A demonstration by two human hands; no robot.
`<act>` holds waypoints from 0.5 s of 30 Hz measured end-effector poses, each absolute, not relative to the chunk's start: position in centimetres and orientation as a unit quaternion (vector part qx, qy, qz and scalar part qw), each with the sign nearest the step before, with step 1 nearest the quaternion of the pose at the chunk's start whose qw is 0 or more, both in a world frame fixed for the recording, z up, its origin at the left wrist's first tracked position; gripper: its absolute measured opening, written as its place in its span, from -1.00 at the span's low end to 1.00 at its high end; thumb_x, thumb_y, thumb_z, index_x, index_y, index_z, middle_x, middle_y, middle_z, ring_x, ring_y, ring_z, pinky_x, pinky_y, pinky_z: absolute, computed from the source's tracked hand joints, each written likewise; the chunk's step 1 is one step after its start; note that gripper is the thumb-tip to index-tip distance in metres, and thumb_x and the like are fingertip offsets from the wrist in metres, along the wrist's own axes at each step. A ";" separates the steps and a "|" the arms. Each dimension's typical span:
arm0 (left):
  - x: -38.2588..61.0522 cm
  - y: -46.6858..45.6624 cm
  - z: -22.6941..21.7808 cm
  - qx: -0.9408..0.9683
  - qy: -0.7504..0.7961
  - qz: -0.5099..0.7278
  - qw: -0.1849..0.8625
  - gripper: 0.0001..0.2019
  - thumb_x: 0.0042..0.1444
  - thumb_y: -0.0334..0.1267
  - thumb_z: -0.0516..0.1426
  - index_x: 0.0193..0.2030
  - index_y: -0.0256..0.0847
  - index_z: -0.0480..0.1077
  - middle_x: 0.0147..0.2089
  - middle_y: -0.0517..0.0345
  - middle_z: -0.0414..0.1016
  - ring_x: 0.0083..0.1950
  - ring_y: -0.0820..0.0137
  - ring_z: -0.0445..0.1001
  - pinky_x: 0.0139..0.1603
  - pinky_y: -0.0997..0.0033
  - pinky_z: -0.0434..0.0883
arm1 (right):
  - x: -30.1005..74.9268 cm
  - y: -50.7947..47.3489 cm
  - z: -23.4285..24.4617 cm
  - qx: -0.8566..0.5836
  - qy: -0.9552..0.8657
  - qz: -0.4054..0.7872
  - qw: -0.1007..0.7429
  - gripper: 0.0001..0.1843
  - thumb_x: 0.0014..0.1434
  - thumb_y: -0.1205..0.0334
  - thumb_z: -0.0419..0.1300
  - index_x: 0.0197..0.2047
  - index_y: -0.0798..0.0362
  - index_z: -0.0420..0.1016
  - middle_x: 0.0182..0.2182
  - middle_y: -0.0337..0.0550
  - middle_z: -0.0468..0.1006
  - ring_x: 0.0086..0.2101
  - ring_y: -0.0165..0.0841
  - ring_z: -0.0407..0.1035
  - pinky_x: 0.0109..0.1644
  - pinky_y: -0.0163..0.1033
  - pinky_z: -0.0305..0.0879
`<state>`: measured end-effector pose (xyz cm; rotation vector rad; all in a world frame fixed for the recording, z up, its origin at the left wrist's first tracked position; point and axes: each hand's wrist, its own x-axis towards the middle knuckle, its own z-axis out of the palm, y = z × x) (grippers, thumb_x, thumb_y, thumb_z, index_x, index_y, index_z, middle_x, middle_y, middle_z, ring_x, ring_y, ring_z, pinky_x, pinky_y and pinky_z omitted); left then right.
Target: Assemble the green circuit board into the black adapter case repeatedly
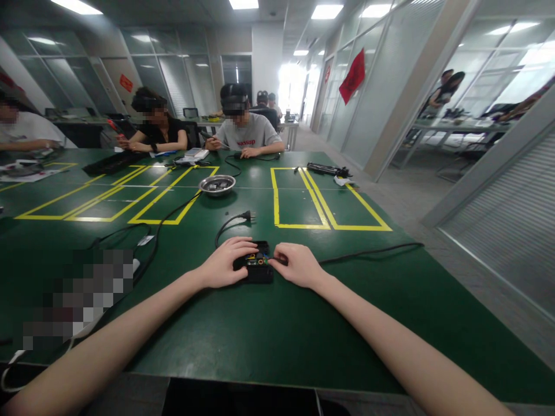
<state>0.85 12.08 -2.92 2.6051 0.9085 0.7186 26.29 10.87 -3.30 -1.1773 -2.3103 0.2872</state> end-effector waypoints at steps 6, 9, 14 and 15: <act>0.5 11.9 -2.4 0.880 0.326 0.312 0.150 -0.64 0.11 -0.31 0.22 0.08 -0.17 0.51 0.14 -0.05 0.56 0.25 0.10 0.45 0.33 0.01 0.39 | 26.2 10.9 -3.3 -0.437 -0.849 0.092 0.282 -0.73 0.30 0.16 0.23 -0.43 0.00 0.33 -0.50 -0.23 0.45 -0.48 -0.36 0.31 -0.38 -0.27 0.12; 0.0 11.8 -2.0 0.866 0.353 0.320 0.150 -0.79 0.14 -0.33 0.21 -0.07 -0.17 0.52 -0.03 0.02 0.57 0.03 0.21 0.55 0.11 0.18 0.51 | 26.4 10.8 -3.2 -0.425 -0.850 0.086 0.298 -0.71 0.33 0.12 0.22 -0.42 0.00 0.37 -0.48 -0.20 0.48 -0.46 -0.34 0.34 -0.37 -0.26 0.16; -1.0 12.0 -1.5 0.873 0.345 0.296 0.176 -0.85 0.19 -0.33 0.17 -0.13 -0.16 0.54 -0.17 0.11 0.61 -0.16 0.33 0.59 -0.13 0.39 0.50 | 26.9 10.4 -2.6 -0.405 -0.841 0.096 0.344 -0.67 0.38 0.06 0.17 -0.39 0.02 0.45 -0.46 -0.17 0.51 -0.45 -0.34 0.36 -0.35 -0.25 0.21; -1.1 12.0 -1.3 0.875 0.339 0.295 0.181 -0.85 0.19 -0.32 0.17 -0.14 -0.18 0.54 -0.19 0.11 0.61 -0.19 0.34 0.59 -0.16 0.41 0.49 | 26.9 10.3 -2.4 -0.396 -0.843 0.108 0.348 -0.67 0.39 0.05 0.17 -0.39 0.03 0.46 -0.47 -0.17 0.51 -0.46 -0.35 0.35 -0.35 -0.25 0.21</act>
